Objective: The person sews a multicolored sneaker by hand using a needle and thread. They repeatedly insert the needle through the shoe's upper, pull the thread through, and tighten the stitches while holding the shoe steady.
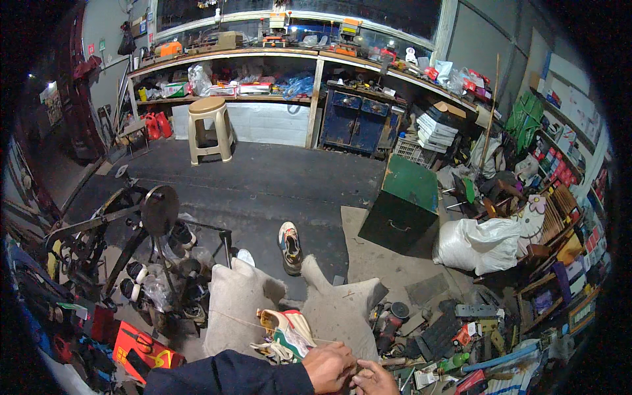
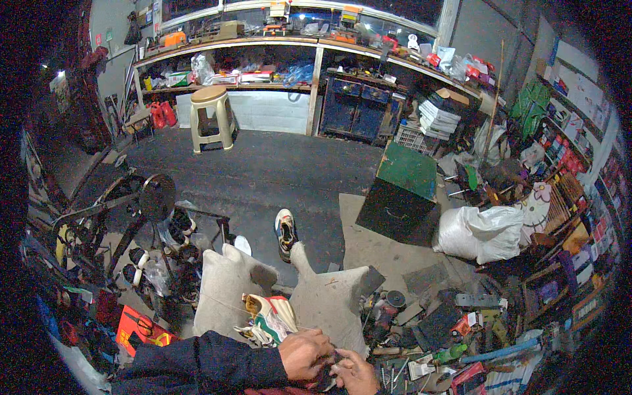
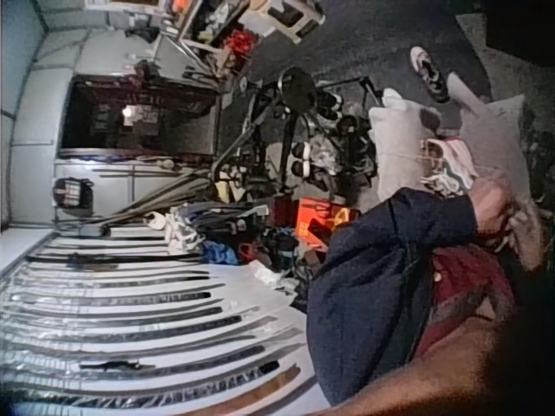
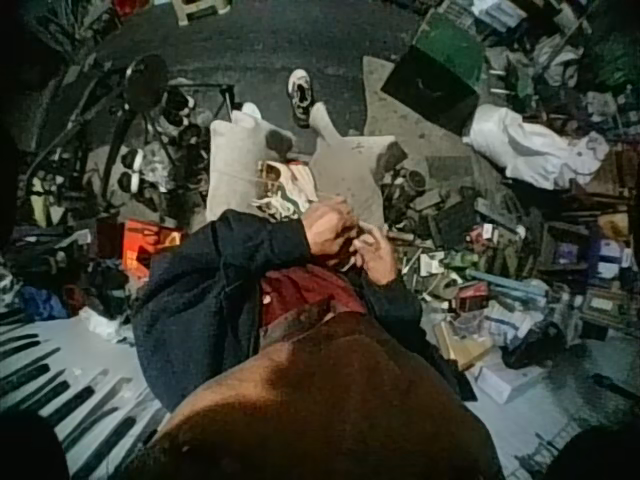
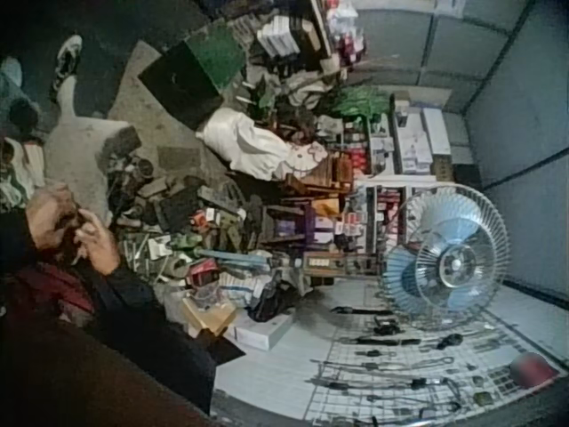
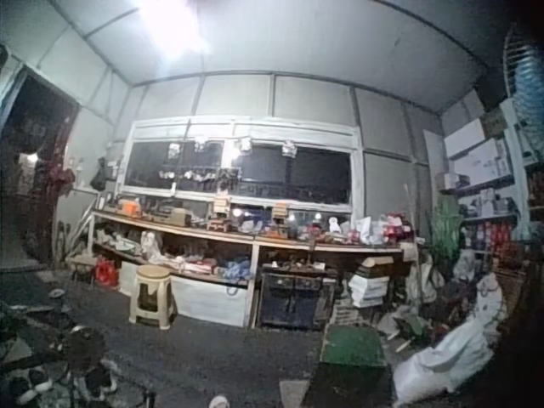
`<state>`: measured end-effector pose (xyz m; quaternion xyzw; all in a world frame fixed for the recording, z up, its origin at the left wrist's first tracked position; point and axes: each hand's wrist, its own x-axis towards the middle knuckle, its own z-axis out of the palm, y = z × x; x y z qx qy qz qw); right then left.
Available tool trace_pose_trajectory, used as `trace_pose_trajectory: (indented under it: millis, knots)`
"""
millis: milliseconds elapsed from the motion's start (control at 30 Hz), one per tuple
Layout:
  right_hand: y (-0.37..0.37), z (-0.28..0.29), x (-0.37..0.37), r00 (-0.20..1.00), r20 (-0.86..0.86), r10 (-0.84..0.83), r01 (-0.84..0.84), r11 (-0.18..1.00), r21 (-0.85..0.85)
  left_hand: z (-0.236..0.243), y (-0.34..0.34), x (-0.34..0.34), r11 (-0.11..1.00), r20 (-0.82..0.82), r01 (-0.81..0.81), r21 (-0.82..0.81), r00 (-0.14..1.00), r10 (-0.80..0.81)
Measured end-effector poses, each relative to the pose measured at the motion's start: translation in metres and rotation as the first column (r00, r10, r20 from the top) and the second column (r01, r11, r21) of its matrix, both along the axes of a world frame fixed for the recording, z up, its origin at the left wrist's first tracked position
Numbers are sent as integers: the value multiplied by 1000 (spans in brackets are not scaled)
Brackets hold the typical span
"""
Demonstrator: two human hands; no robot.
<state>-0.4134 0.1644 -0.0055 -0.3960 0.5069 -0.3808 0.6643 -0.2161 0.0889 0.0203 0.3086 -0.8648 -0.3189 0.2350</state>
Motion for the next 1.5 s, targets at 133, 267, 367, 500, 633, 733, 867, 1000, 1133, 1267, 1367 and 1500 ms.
trace_pose_trajectory:
  millis: [133,267,367,500,633,733,867,1000,1133,1267,1367,1500]
  knots:
    - [-2,0,-1,990,-143,11,-9,1000,16,0,3,-2,998,-13,-57,21,998,58]
    - [-7,7,-8,928,-358,105,-125,992,-33,-5,3,-1,997,-17,-74,26,997,74]
    - [-11,13,-15,933,-334,131,-173,980,-100,-8,3,-1,995,-32,-90,38,995,92]
    - [-13,14,-21,935,-303,183,-220,971,-93,-6,3,0,994,-49,-103,40,993,105]
    - [-12,10,-19,960,-228,165,-191,977,-98,0,4,1,988,-62,-127,92,989,133]
    - [-10,9,-16,978,-166,125,-136,989,-62,1,4,2,985,-80,-137,106,986,146]
    - [-10,11,-14,982,-145,124,-131,991,-38,-4,4,2,986,-95,-136,98,985,145]
    - [-11,8,-13,980,-157,124,-137,988,-73,-10,4,5,988,-132,-110,108,983,124]
    - [-9,-2,-17,997,-58,57,-58,998,-26,-13,5,7,988,-129,-102,118,985,117]
    - [-11,-15,-35,949,312,-50,64,997,-34,-14,5,6,991,-105,-107,86,988,116]
    - [-18,-27,-52,980,114,-162,193,909,-370,-13,4,5,990,-94,-113,79,988,120]
    - [-28,-42,-77,618,511,-597,637,761,119,-11,4,5,989,-102,-114,90,987,123]
